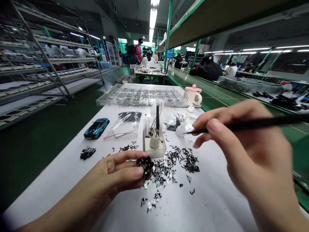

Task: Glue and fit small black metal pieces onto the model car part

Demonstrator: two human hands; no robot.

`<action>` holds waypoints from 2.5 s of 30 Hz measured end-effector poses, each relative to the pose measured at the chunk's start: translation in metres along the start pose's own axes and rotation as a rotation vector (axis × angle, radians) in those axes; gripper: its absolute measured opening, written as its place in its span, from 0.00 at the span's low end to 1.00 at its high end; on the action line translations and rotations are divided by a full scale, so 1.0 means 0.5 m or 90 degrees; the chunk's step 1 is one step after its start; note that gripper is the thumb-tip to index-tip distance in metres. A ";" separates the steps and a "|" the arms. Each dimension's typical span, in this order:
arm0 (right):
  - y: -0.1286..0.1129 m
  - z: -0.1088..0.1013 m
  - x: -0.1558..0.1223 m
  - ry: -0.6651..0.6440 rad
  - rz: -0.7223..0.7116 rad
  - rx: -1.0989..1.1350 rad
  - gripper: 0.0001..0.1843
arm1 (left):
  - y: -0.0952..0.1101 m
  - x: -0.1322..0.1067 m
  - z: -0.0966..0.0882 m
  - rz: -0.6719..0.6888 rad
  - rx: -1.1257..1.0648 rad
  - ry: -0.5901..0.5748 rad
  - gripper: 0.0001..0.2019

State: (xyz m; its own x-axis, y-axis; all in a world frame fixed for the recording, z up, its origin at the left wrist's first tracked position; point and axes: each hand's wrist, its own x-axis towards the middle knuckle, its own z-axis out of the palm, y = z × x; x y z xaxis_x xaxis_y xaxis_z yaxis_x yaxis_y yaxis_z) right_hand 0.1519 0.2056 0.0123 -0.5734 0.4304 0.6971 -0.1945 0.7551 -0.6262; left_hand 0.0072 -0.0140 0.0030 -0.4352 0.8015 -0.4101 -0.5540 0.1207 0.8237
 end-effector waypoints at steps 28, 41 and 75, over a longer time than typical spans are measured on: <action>-0.062 0.083 -0.039 -0.308 -0.209 -0.092 0.22 | 0.015 -0.003 0.000 0.157 0.165 -0.039 0.19; -0.061 0.109 -0.050 -0.217 -0.187 -0.047 0.19 | 0.025 -0.001 -0.005 0.172 0.173 -0.016 0.22; -0.077 0.116 -0.050 -0.169 -0.017 0.138 0.01 | 0.008 -0.013 0.014 0.100 -0.142 -0.139 0.12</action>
State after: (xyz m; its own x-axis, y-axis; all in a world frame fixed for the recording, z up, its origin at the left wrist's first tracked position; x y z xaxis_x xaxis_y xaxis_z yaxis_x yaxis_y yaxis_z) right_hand 0.1276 0.1369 -0.0013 -0.7473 0.2466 0.6170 -0.3605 0.6296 -0.6882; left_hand 0.0126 -0.0145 0.0116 -0.3789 0.9095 -0.1711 -0.6444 -0.1266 0.7542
